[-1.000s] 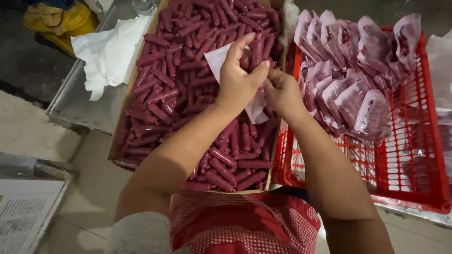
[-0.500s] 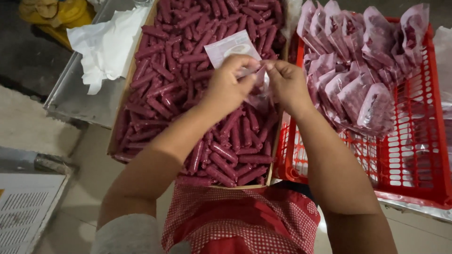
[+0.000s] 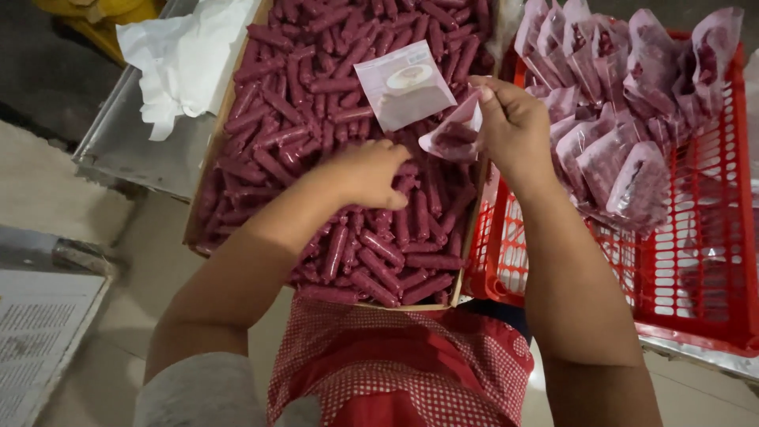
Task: Manually filling small pink plastic pouches with red cylindrical food items from a large pile into a red basket.
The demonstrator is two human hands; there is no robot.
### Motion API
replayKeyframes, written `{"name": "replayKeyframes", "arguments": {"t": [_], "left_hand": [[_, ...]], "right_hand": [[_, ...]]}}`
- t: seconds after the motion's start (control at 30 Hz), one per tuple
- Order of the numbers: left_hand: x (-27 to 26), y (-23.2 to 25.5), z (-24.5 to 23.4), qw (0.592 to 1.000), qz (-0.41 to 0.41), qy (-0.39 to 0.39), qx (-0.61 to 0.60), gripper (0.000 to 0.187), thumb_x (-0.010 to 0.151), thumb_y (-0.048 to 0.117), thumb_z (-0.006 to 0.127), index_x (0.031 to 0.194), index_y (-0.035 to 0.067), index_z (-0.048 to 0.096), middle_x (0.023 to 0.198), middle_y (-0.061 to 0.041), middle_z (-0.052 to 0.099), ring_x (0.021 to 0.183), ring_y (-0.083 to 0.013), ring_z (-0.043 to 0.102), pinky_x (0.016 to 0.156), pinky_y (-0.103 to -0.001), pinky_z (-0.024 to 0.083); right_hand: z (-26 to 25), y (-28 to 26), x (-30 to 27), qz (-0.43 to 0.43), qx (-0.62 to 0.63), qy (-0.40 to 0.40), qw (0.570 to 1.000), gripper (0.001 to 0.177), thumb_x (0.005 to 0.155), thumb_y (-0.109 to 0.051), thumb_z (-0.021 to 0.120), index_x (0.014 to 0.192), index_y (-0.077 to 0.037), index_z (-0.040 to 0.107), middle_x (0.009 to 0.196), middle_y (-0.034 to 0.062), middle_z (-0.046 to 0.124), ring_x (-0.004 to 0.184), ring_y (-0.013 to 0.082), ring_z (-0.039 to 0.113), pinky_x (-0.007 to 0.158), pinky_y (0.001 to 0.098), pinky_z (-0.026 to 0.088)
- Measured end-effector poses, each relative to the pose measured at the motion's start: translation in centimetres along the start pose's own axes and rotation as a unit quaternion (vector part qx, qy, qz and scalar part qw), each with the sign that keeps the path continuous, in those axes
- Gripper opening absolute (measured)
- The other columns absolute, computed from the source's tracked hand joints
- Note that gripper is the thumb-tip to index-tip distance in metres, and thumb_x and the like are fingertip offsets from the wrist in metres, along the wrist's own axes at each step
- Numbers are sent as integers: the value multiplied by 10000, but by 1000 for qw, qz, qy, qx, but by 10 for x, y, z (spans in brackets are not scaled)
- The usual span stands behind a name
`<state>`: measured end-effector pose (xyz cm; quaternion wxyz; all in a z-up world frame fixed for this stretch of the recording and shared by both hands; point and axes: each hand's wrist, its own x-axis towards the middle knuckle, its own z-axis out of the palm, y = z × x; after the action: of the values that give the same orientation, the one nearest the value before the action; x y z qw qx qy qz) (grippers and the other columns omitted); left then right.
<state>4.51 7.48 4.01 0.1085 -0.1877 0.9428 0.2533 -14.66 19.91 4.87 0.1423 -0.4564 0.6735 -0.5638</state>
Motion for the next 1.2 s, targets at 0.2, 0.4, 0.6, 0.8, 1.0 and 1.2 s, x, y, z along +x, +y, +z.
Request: {"name": "replayKeyframes", "arguments": {"t": [0.2,0.4,0.6,0.8,1.0,1.2], "left_hand": [[39,-28,37,996,-46,9,77,691,843,328,632,1434,6,474,1305,-228,580,1233,-441,570,1016,-613,450],[-8,-8,-8,981,-55,138,-121,384,887,40,571,1262,-41,587,1047,-241,702,969,-440,721,763,-509,604],[-16,0,-25,867,-21,185,-462,548,922,40,631,1445,-23,477,1040,-181,549,623,-230,762,440,-203,601],[23,31,-7,884,-11,123,-450,565,864,87,713,1392,-16,541,1082,-229,598,593,-224,771,439,-235,631],[32,45,-4,816,-14,158,-555,812,868,13,691,1566,22,278,1491,-417,329,985,-392,762,680,-371,703],[36,34,7,896,-13,303,-325,300,845,233,738,1087,74,658,805,-54,729,625,-143,765,525,-245,612]], "right_hand": [[-1,9,4,-62,-42,-5,997,239,1106,-99,573,1273,-34,730,918,137,712,842,135,556,755,316,490],[-2,13,3,-41,-33,-19,998,241,1106,-121,571,1273,-64,734,759,106,676,697,122,578,666,292,504],[-1,22,5,-38,-67,-26,997,234,1095,-139,586,1262,-94,745,806,126,711,747,160,645,704,330,530],[3,20,4,-40,-108,-48,992,229,1085,-156,600,1250,-124,755,854,145,745,798,198,712,742,369,555],[1,21,6,-19,-136,-32,990,238,1083,-186,587,1252,-143,749,1069,127,761,1041,292,716,883,439,539],[1,19,7,-34,-97,-18,995,233,1084,-205,604,1219,-89,754,1040,183,755,1069,368,704,885,479,536]]}}
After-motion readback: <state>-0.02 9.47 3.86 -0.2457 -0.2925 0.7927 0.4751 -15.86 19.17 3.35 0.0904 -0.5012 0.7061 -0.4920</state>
